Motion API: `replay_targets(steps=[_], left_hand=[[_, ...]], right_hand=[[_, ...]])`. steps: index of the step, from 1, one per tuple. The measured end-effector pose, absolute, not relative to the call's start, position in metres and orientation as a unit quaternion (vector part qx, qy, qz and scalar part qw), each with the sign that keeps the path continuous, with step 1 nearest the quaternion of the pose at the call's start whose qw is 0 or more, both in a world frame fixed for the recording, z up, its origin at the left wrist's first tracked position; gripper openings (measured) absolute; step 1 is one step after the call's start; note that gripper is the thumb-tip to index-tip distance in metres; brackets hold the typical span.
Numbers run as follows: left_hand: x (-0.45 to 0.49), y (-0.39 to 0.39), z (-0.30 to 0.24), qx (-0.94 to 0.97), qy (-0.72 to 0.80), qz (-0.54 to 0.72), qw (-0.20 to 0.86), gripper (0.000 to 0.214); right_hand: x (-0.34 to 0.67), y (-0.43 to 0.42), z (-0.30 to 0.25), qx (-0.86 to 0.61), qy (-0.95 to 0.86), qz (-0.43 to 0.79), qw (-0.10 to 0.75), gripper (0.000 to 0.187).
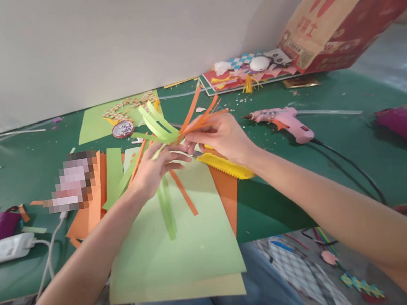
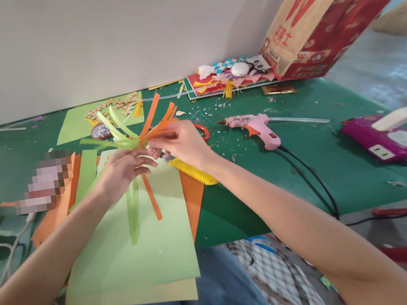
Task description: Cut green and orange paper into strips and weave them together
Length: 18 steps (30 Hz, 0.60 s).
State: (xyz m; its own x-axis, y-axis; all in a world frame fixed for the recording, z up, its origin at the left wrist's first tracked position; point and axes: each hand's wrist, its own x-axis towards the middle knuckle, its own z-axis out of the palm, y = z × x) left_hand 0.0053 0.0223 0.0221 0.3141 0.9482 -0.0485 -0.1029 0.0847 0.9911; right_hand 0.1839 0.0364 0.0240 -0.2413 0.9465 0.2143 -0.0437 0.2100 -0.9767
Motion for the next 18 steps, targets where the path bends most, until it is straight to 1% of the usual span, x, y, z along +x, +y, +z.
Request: replay_targets(steps=[1, 4, 6, 9, 13, 18], left_hand=[[0.0050, 0.0228, 0.0237, 0.507, 0.385, 0.430, 0.640, 0.014], [0.0061, 0.0233, 0.0282, 0.449, 0.411, 0.440, 0.660, 0.012], [0.0077, 0.0226, 0.0295, 0.442, 0.420, 0.419, 0.673, 0.013], [0.0088, 0.0207, 0.0287, 0.478, 0.406, 0.390, 0.675, 0.019], [0.0070, 0.0202, 0.0266, 0.493, 0.391, 0.395, 0.670, 0.018], [0.0049, 0.0214, 0.0254, 0.485, 0.394, 0.431, 0.651, 0.019]], right_hand=[[0.1860, 0.0365, 0.0246, -0.349, -0.621, 0.496, 0.496, 0.022], [0.1922, 0.0369, 0.0260, -0.262, -0.694, 0.452, 0.496, 0.021], [0.1943, 0.0370, 0.0262, -0.270, -0.726, 0.421, 0.472, 0.021], [0.1939, 0.0372, 0.0255, -0.301, -0.736, 0.410, 0.447, 0.019], [0.1924, 0.0377, 0.0256, -0.292, -0.736, 0.400, 0.462, 0.013], [0.1925, 0.0360, 0.0262, -0.294, -0.745, 0.379, 0.464, 0.013]])
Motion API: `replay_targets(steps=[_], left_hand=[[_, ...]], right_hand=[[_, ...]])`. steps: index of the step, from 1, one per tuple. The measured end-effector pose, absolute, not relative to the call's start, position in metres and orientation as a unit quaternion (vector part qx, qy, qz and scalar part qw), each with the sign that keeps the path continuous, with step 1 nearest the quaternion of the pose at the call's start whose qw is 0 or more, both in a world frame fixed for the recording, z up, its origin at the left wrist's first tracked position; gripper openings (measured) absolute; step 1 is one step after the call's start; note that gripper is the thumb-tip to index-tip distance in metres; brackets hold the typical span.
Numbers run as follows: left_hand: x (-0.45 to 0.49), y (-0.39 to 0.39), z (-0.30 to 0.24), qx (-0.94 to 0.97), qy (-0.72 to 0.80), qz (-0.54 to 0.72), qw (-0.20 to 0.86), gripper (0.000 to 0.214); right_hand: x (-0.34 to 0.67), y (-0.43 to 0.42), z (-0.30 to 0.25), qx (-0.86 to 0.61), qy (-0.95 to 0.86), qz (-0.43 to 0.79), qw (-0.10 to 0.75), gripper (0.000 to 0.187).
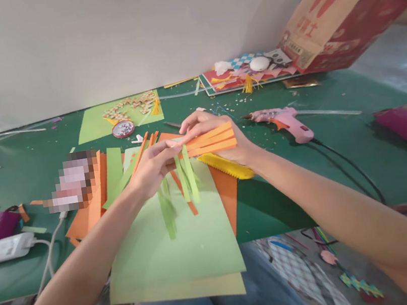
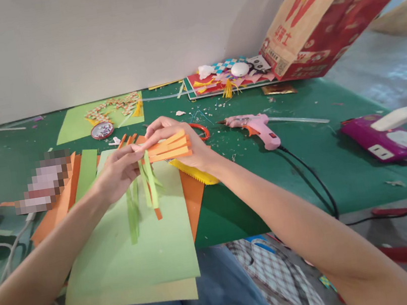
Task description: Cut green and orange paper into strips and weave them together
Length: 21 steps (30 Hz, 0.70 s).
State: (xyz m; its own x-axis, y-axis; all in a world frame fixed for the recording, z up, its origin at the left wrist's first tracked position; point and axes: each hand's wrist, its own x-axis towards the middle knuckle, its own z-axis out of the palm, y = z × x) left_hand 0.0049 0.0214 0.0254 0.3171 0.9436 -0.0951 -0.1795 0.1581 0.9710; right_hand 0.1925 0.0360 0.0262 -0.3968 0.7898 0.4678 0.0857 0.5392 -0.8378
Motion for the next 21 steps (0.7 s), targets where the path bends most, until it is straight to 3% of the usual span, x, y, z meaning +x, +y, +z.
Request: replay_targets(steps=[8, 14, 16, 21], left_hand=[[0.007, 0.024, 0.023, 0.480, 0.457, 0.497, 0.561, 0.019], [0.007, 0.026, 0.023, 0.453, 0.492, 0.536, 0.516, 0.016], [0.007, 0.026, 0.023, 0.458, 0.503, 0.535, 0.501, 0.015], [0.007, 0.026, 0.022, 0.469, 0.513, 0.540, 0.474, 0.015]], right_hand=[[0.191, 0.048, 0.021, -0.435, -0.580, 0.424, 0.543, 0.028], [0.191, 0.044, 0.027, -0.477, -0.616, 0.261, 0.570, 0.023], [0.188, 0.036, 0.028, -0.464, -0.670, 0.233, 0.531, 0.022], [0.179, 0.030, 0.017, -0.418, -0.774, 0.307, 0.363, 0.019]])
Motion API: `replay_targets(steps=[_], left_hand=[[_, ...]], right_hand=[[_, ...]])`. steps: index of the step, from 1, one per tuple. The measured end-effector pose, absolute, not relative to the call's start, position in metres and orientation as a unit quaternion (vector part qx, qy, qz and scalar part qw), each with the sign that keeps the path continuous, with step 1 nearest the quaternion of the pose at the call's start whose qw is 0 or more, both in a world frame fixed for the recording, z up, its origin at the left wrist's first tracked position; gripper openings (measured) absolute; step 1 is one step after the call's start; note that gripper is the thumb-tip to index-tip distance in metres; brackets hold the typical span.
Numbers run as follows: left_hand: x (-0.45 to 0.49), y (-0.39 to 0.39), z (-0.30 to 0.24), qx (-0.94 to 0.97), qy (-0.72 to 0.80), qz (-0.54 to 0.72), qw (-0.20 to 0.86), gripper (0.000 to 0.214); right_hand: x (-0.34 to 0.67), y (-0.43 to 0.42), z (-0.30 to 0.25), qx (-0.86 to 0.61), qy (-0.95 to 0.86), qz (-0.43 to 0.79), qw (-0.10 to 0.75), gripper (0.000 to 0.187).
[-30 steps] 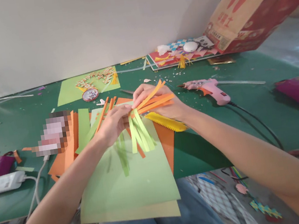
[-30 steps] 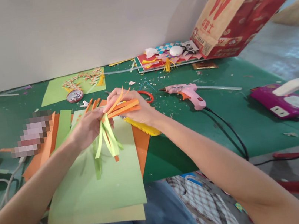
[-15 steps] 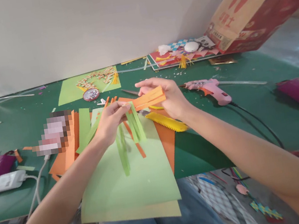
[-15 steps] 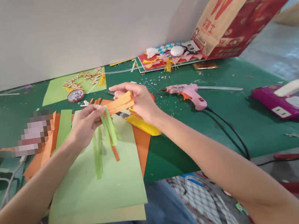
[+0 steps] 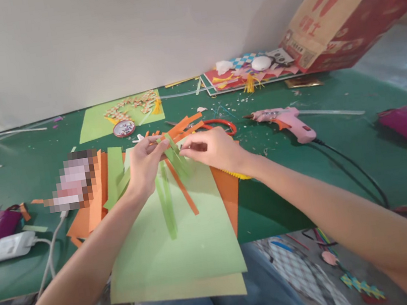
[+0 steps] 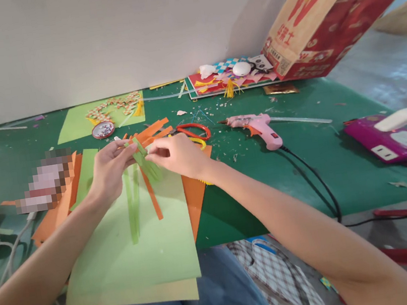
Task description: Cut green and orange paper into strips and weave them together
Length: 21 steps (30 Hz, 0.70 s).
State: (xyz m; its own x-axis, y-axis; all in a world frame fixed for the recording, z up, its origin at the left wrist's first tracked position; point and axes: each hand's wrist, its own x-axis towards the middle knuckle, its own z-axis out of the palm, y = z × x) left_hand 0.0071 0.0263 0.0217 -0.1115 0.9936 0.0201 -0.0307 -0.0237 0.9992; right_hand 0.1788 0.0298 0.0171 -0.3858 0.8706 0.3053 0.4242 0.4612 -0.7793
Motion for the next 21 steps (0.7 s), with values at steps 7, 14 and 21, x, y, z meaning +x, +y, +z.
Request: replay_targets(steps=[7, 14, 21], left_hand=[[0.0064, 0.0271, 0.0187, 0.477, 0.503, 0.556, 0.458, 0.017], [0.0088, 0.0256, 0.0216, 0.476, 0.500, 0.550, 0.470, 0.016], [0.0068, 0.0259, 0.0170, 0.520, 0.493, 0.542, 0.439, 0.016]], right_hand=[[0.1772, 0.0309, 0.0132, -0.445, -0.771, 0.321, 0.322, 0.023], [0.1758, 0.0284, 0.0171, -0.460, -0.731, 0.396, 0.314, 0.017], [0.1760, 0.0276, 0.0191, -0.437, -0.717, 0.440, 0.317, 0.025]])
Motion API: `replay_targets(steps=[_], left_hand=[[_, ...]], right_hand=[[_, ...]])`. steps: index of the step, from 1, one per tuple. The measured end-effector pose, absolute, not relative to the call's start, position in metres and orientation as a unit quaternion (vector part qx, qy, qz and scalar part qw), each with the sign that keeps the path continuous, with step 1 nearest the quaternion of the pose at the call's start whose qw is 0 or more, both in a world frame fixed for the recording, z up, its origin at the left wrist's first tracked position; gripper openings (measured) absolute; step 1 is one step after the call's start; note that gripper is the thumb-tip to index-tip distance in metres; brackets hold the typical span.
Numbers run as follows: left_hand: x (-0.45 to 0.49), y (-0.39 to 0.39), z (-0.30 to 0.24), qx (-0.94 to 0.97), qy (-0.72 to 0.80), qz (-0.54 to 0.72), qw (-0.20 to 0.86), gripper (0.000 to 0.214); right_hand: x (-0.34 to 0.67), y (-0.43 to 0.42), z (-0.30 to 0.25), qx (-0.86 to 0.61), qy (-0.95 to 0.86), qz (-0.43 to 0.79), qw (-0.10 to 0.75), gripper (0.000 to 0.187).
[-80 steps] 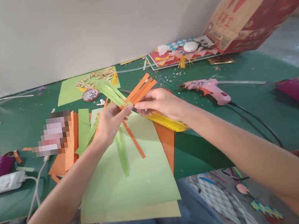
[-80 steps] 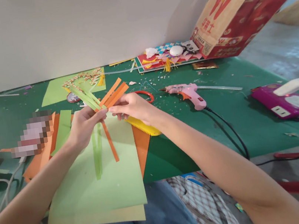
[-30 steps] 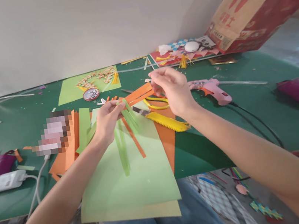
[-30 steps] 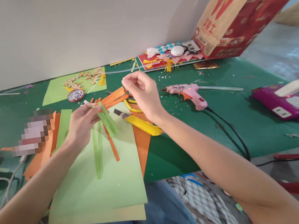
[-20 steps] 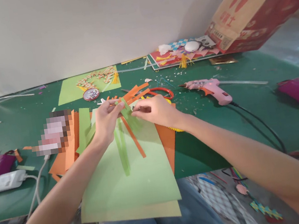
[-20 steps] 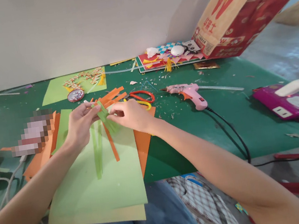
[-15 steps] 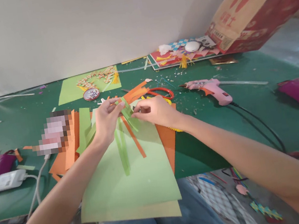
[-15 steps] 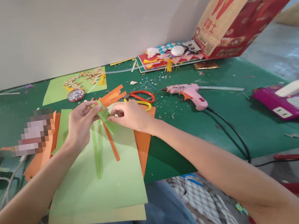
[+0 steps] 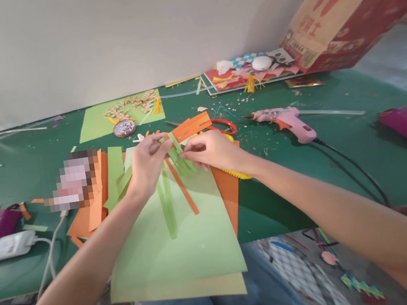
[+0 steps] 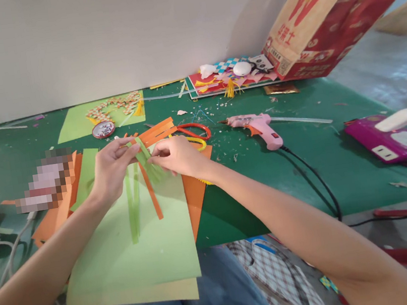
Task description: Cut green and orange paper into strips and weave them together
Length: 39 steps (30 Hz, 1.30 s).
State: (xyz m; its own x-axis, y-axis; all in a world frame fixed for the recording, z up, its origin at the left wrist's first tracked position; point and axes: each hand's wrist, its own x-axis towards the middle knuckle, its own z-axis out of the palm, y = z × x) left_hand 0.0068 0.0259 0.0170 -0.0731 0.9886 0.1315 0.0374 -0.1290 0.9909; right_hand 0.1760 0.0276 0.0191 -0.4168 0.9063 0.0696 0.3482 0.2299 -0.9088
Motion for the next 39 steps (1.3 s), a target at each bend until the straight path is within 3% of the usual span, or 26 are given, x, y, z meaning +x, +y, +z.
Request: replay_targets(steps=[5, 12, 17, 23, 29, 39], left_hand=[[0.005, 0.028, 0.015, 0.531, 0.496, 0.534, 0.431, 0.015], [0.005, 0.029, 0.013, 0.555, 0.517, 0.499, 0.419, 0.013], [0.005, 0.029, 0.010, 0.588, 0.512, 0.483, 0.400, 0.013], [0.007, 0.025, 0.011, 0.620, 0.523, 0.451, 0.372, 0.015], [0.009, 0.023, 0.014, 0.619, 0.553, 0.427, 0.359, 0.017], [0.007, 0.026, 0.011, 0.614, 0.538, 0.439, 0.376, 0.018]], right_hand=[[0.179, 0.029, 0.022, -0.417, -0.687, 0.496, 0.330, 0.028], [0.181, 0.034, 0.024, -0.371, -0.644, 0.541, 0.393, 0.015], [0.183, 0.035, 0.026, -0.386, -0.645, 0.483, 0.448, 0.010], [0.185, 0.038, 0.023, -0.398, -0.707, 0.308, 0.497, 0.006], [0.186, 0.038, 0.021, -0.389, -0.747, 0.224, 0.490, 0.010], [0.185, 0.038, 0.018, -0.395, -0.751, 0.211, 0.485, 0.009]])
